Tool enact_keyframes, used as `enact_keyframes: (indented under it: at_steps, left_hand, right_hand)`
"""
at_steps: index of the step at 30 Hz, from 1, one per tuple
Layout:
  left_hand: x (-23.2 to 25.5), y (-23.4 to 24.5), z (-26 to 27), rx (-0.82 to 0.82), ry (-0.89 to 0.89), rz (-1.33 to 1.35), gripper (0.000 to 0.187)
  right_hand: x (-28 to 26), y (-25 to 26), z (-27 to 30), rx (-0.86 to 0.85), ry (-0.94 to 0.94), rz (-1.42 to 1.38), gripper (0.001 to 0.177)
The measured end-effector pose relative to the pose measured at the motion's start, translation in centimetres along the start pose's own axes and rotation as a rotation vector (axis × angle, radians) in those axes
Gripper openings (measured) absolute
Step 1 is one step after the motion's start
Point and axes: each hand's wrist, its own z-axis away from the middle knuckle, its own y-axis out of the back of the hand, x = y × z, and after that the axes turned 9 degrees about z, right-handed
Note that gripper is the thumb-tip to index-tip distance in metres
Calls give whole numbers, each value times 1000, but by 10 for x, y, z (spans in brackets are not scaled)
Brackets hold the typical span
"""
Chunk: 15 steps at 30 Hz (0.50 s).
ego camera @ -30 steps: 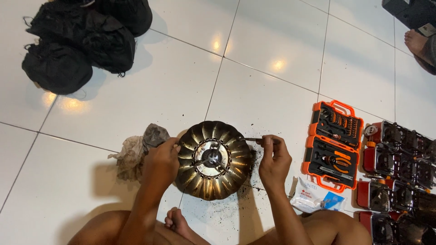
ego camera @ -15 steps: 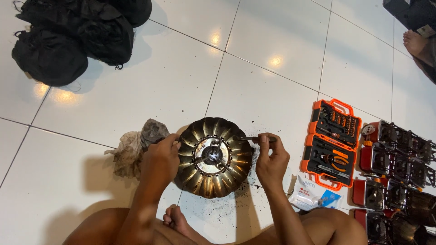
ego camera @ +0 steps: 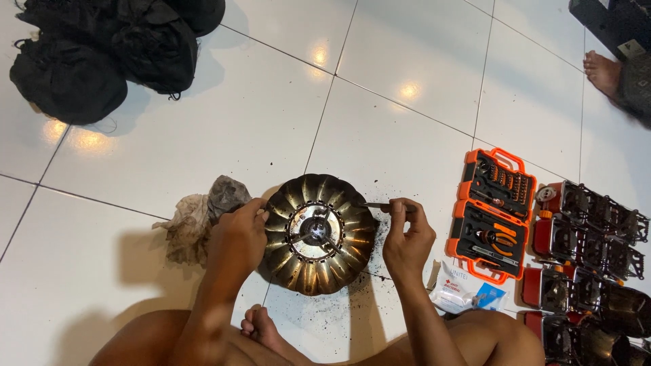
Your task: Cleaning soot and debris from a portable stove burner using a cloth and a small scraping tool.
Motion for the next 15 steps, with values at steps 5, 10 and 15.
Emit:
enact_keyframes:
  at_steps: [5,10,15]
  left_hand:
    - [4,3,3,-13,11,-22,25]
    - [-5,-2,-1,-19,28,-10,26]
    - [3,2,0,-12,24,-18,25]
  right_hand:
    - [5,-1,2,18,22,24,17]
    - [7,0,1,38,16,-5,17]
    - [6,-1,3,29,10,-3,17]
